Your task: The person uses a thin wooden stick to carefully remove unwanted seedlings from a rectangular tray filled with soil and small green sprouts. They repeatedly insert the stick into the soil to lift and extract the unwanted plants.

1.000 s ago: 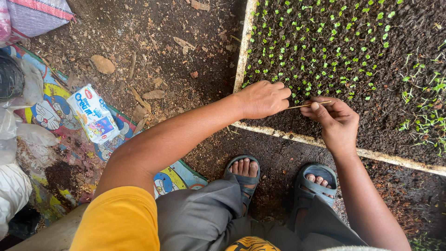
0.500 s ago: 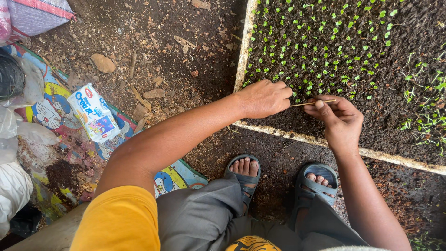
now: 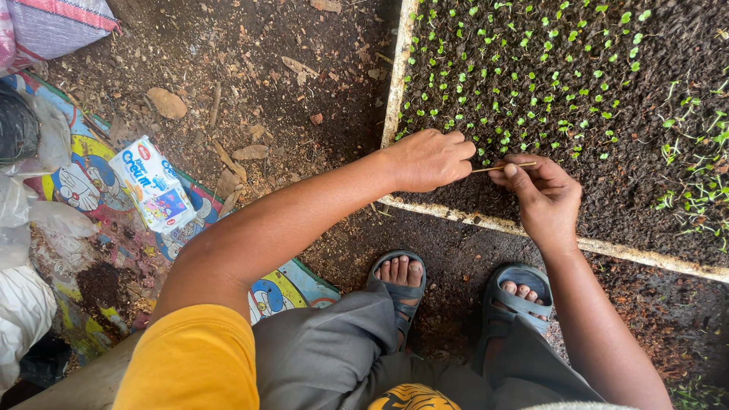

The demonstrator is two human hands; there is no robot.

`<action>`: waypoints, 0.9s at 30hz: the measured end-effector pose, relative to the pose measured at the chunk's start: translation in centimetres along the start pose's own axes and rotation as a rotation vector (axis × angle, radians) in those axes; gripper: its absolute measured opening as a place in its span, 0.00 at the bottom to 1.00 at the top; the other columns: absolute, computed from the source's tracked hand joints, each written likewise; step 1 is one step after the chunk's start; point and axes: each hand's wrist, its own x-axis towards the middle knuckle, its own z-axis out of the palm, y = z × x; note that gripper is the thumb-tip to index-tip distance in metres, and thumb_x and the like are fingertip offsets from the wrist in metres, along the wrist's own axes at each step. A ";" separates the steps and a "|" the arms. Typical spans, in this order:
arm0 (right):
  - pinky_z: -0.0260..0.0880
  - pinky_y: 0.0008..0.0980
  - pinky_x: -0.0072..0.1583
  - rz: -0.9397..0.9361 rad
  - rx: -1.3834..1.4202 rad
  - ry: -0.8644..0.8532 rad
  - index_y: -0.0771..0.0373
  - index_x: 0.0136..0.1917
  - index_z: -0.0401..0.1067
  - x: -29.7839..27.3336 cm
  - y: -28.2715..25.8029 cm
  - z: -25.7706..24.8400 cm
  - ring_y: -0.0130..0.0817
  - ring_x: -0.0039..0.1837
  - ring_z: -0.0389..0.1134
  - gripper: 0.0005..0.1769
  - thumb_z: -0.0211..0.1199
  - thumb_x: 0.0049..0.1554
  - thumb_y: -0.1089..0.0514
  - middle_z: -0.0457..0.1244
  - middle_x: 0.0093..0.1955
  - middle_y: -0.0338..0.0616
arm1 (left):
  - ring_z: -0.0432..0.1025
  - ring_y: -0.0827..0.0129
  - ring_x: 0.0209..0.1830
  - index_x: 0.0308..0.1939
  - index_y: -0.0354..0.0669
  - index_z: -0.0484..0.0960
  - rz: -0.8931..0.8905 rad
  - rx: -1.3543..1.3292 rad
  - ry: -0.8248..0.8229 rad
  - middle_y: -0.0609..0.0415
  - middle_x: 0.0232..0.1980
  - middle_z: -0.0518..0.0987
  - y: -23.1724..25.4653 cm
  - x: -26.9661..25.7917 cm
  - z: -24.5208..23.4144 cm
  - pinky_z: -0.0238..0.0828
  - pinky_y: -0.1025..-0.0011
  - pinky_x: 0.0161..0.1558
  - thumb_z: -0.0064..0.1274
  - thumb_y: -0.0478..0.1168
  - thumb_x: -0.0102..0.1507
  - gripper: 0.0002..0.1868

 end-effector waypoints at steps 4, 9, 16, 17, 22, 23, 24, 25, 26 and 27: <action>0.78 0.52 0.56 -0.047 -0.041 0.006 0.79 0.56 0.70 -0.2 0.0 0.3 0.53 0.53 0.73 0.06 0.59 0.66 0.73 0.66 0.50 0.70 | 0.74 0.69 0.35 0.34 0.43 0.82 -0.006 -0.015 0.011 0.56 0.34 0.73 -0.1 0.1 -0.6 0.73 0.74 0.29 0.47 0.33 0.68 0.09; 0.76 0.48 0.49 -0.321 -0.416 -0.083 0.75 0.51 0.77 -0.2 -2.6 0.8 0.56 0.49 0.74 0.04 0.65 0.62 0.75 0.69 0.46 0.63 | 0.73 0.69 0.35 0.35 0.43 0.81 -0.043 -0.061 0.070 0.57 0.34 0.71 -0.5 0.4 -1.5 0.73 0.72 0.31 0.47 0.34 0.68 0.09; 0.75 0.48 0.49 -0.476 -0.585 -0.132 0.70 0.50 0.79 0.0 -2.4 1.3 0.58 0.49 0.74 0.04 0.67 0.61 0.72 0.71 0.46 0.58 | 0.74 0.67 0.35 0.36 0.41 0.79 -0.045 -0.055 0.150 0.56 0.34 0.69 -0.5 1.1 -1.9 0.74 0.70 0.31 0.48 0.33 0.68 0.08; 0.74 0.48 0.48 -0.483 -0.569 -0.125 0.71 0.49 0.78 0.0 -2.7 1.4 0.60 0.48 0.74 0.03 0.67 0.61 0.73 0.70 0.45 0.59 | 0.73 0.66 0.35 0.36 0.42 0.78 -0.044 -0.053 0.162 0.57 0.35 0.68 -0.5 1.2 -1.7 0.73 0.69 0.30 0.47 0.33 0.69 0.07; 0.73 0.46 0.48 -0.487 -0.519 -0.073 0.70 0.48 0.79 -1.0 -3.0 -0.1 0.58 0.47 0.74 0.04 0.72 0.58 0.71 0.70 0.44 0.58 | 0.72 0.62 0.36 0.38 0.39 0.77 -0.027 -0.057 0.204 0.55 0.36 0.68 -0.4 1.9 -1.5 0.73 0.66 0.30 0.46 0.32 0.69 0.06; 0.72 0.46 0.48 -0.457 -0.487 -0.039 0.70 0.48 0.79 -1.5 -3.2 -0.7 0.57 0.47 0.74 0.04 0.72 0.59 0.70 0.70 0.44 0.59 | 0.72 0.64 0.35 0.37 0.41 0.76 -0.037 -0.071 0.207 0.56 0.35 0.67 -0.3 2.1 -1.5 0.72 0.67 0.30 0.46 0.33 0.69 0.06; 0.72 0.46 0.48 -0.431 -0.452 -0.007 0.71 0.49 0.78 -1.8 -3.4 -1.2 0.56 0.48 0.74 0.04 0.72 0.60 0.70 0.70 0.45 0.59 | 0.71 0.66 0.34 0.37 0.42 0.75 -0.048 -0.079 0.212 0.57 0.34 0.66 -0.4 2.3 -1.6 0.71 0.69 0.29 0.45 0.33 0.68 0.06; 0.72 0.46 0.48 -0.437 -0.452 -0.004 0.71 0.49 0.78 -2.8 -3.7 -1.8 0.56 0.48 0.74 0.04 0.72 0.60 0.70 0.70 0.45 0.59 | 0.71 0.66 0.34 0.37 0.42 0.75 -0.045 -0.073 0.213 0.57 0.34 0.66 -0.3 2.4 -1.6 0.71 0.69 0.29 0.45 0.33 0.68 0.06; 0.72 0.45 0.48 -0.368 -0.408 0.044 0.72 0.50 0.77 -3.9 -3.9 -2.3 0.52 0.48 0.74 0.04 0.69 0.61 0.70 0.69 0.44 0.60 | 0.70 0.67 0.34 0.37 0.44 0.75 -0.060 -0.100 0.209 0.58 0.34 0.67 -0.3 2.6 -1.6 0.70 0.70 0.29 0.44 0.34 0.69 0.06; 0.72 0.45 0.49 -0.300 -0.362 0.091 0.74 0.51 0.76 -4.9 -4.2 -2.9 0.48 0.48 0.74 0.03 0.67 0.62 0.71 0.69 0.44 0.60 | 0.70 0.68 0.33 0.38 0.45 0.75 -0.075 -0.127 0.204 0.58 0.34 0.68 -0.3 2.8 -1.6 0.69 0.72 0.29 0.43 0.34 0.69 0.07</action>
